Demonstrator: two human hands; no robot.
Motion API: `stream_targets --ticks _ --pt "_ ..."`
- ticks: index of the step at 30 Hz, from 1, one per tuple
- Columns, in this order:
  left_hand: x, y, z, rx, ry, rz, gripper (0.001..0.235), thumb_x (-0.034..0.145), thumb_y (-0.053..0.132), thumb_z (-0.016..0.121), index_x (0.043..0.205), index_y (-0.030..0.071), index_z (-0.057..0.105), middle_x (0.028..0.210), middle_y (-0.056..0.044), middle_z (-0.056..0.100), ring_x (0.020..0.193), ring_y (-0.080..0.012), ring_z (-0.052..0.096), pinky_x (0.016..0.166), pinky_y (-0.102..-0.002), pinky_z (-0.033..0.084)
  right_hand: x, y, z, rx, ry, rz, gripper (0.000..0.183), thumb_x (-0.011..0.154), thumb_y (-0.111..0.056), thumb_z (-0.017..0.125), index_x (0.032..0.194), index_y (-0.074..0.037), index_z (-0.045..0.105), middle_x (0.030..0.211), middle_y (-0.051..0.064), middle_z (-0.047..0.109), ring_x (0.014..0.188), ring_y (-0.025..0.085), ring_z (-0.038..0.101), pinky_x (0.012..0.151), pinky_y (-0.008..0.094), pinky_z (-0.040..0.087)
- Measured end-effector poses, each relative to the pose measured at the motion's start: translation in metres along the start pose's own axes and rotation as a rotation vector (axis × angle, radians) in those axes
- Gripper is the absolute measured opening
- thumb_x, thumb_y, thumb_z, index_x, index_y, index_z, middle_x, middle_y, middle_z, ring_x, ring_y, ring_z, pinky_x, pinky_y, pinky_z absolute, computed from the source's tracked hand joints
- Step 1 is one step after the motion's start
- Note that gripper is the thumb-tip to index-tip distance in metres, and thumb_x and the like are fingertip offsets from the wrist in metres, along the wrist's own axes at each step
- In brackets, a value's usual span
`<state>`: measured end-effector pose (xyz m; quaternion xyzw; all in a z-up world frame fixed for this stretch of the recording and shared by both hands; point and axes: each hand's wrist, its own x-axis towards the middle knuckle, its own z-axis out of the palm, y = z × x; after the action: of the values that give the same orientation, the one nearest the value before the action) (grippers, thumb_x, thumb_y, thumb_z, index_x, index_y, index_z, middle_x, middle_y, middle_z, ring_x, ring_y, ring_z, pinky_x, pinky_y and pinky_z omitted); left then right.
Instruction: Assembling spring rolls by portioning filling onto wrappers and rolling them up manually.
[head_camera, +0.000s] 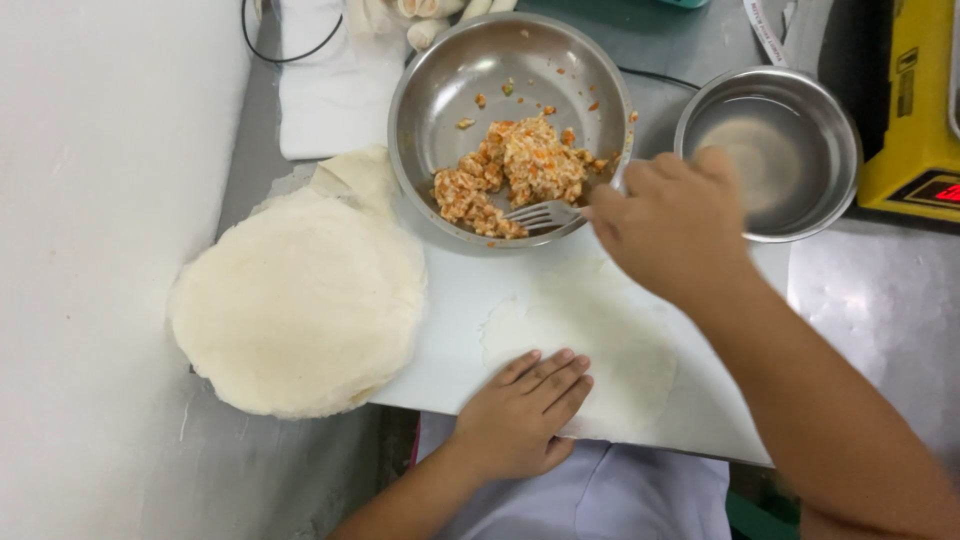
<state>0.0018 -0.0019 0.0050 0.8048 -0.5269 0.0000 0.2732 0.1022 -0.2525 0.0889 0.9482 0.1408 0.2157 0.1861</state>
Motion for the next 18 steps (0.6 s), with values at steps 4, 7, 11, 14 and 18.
stream_targets --ticks 4,7,11,14,18 --pt "-0.002 0.000 0.002 0.000 0.012 0.004 0.060 0.085 0.034 0.068 0.136 0.003 0.062 0.148 -0.015 0.059 0.140 -0.0292 0.055 0.117 -0.046 0.038 0.007 -0.012 0.014 -0.013 0.143 -0.038 0.030 0.065 -0.002 0.063 0.063 -0.026 0.046 0.063 -0.005 0.042 0.059 0.018 0.041 0.062 0.035 0.025" --pt "-0.001 0.000 0.002 -0.011 -0.034 -0.016 0.061 0.088 0.034 0.064 0.141 0.003 0.060 0.153 -0.015 0.055 0.144 -0.0290 0.050 0.119 -0.045 0.034 0.008 -0.012 -0.006 -0.094 0.011 -0.002 0.025 0.073 -0.006 0.067 0.073 -0.030 0.058 0.067 -0.009 0.051 0.060 0.017 0.052 0.064 0.033 0.031" --pt "-0.001 0.000 0.001 0.005 -0.025 0.004 0.062 0.086 0.034 0.063 0.139 0.003 0.061 0.151 -0.016 0.057 0.141 -0.0292 0.053 0.118 -0.045 0.035 0.014 -0.030 0.007 -0.039 -0.311 0.030 0.014 0.078 -0.017 0.064 0.082 -0.029 0.070 0.077 -0.008 0.066 0.065 0.021 0.066 0.060 0.037 0.040" --pt "0.001 -0.001 0.000 0.013 -0.018 0.004 0.060 0.086 0.034 0.064 0.138 0.003 0.061 0.151 -0.015 0.057 0.141 -0.0285 0.053 0.118 -0.045 0.035 0.023 -0.035 0.031 0.056 -0.370 0.053 0.015 0.092 -0.035 0.062 0.079 -0.033 0.071 0.074 -0.007 0.067 0.060 0.021 0.067 0.050 0.038 0.041" --pt "-0.001 -0.001 0.002 0.001 -0.019 0.000 0.061 0.086 0.035 0.064 0.137 0.003 0.062 0.150 -0.016 0.058 0.141 -0.0289 0.053 0.118 -0.045 0.036 0.030 -0.043 0.048 0.323 -0.534 0.138 0.035 0.108 -0.044 0.044 0.099 -0.023 0.071 0.087 0.001 0.072 0.078 0.028 0.070 0.052 0.044 0.045"
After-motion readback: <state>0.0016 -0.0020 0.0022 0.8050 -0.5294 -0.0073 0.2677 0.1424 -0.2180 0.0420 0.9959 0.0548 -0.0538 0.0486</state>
